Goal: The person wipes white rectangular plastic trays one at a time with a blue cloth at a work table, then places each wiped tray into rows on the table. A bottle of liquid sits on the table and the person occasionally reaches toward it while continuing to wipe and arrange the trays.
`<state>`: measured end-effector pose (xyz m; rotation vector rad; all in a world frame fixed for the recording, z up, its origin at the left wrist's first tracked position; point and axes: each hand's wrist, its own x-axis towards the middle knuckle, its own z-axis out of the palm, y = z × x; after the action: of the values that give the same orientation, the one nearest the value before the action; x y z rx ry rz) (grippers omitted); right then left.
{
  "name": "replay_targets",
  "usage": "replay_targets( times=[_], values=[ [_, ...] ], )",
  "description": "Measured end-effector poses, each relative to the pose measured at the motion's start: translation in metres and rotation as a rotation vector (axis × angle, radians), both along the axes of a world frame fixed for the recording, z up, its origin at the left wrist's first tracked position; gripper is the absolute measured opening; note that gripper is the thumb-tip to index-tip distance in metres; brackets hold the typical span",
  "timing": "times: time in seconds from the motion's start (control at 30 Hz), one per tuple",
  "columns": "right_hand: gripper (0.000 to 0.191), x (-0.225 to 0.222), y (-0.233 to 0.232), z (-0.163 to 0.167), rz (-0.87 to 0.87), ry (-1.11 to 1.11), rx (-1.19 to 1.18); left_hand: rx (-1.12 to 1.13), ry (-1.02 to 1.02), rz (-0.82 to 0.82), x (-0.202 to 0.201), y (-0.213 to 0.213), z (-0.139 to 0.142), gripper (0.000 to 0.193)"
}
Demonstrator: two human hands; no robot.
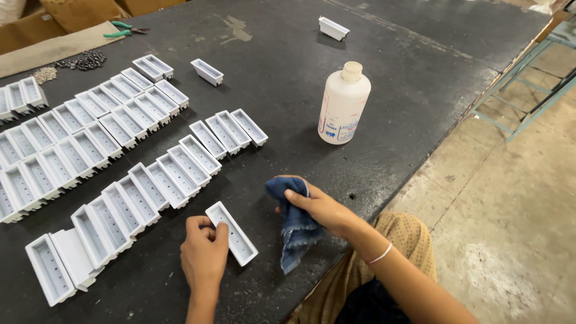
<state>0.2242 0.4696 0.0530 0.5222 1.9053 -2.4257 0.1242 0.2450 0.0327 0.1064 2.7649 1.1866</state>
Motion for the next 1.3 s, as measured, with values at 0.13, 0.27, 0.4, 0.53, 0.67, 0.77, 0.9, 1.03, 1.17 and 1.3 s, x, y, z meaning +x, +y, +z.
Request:
replay_targets(
  times=[0.13,0.27,0.4,0.53,0.67,0.77,0.9,1.03,1.17,1.3],
  values=[
    [0.053,-0.005,-0.005,0.001,0.026,0.064,-0.026,0.087,0.069,-0.003,0.000,0.003,0.004,0.037],
    [0.052,-0.007,-0.016,0.014,0.027,0.239,0.215,0.339,0.288,-0.049,-0.003,0.001,0.003,0.032],
    [0.053,-0.007,-0.040,0.026,0.099,0.317,0.274,0.821,-0.049,-0.258,-0.006,0.002,-0.008,0.030],
    [0.052,-0.009,-0.061,0.028,0.172,0.341,0.156,0.902,-0.207,-0.327,-0.004,-0.002,-0.023,0.038],
    [0.049,-0.012,-0.071,0.024,0.099,0.333,0.075,0.936,-0.274,-0.320,-0.004,-0.007,-0.027,0.036],
    [0.044,-0.014,-0.071,0.025,-0.016,0.329,0.104,1.048,-0.331,-0.319,-0.002,-0.010,-0.021,0.035],
    [0.047,-0.014,-0.061,0.032,-0.249,0.363,0.664,1.179,-0.381,-0.285,-0.003,-0.017,-0.011,0.031],
    [0.037,-0.017,-0.059,0.034,-0.176,0.418,0.717,1.098,-0.295,-0.394,-0.009,-0.027,-0.009,0.031],
    [0.044,-0.024,-0.073,0.022,0.085,0.501,0.611,1.140,-0.330,-0.495,-0.008,-0.039,-0.013,0.034],
    [0.052,-0.023,-0.075,0.007,0.209,0.309,0.355,1.170,-0.357,-0.540,-0.005,-0.044,-0.015,0.036]
  ],
)
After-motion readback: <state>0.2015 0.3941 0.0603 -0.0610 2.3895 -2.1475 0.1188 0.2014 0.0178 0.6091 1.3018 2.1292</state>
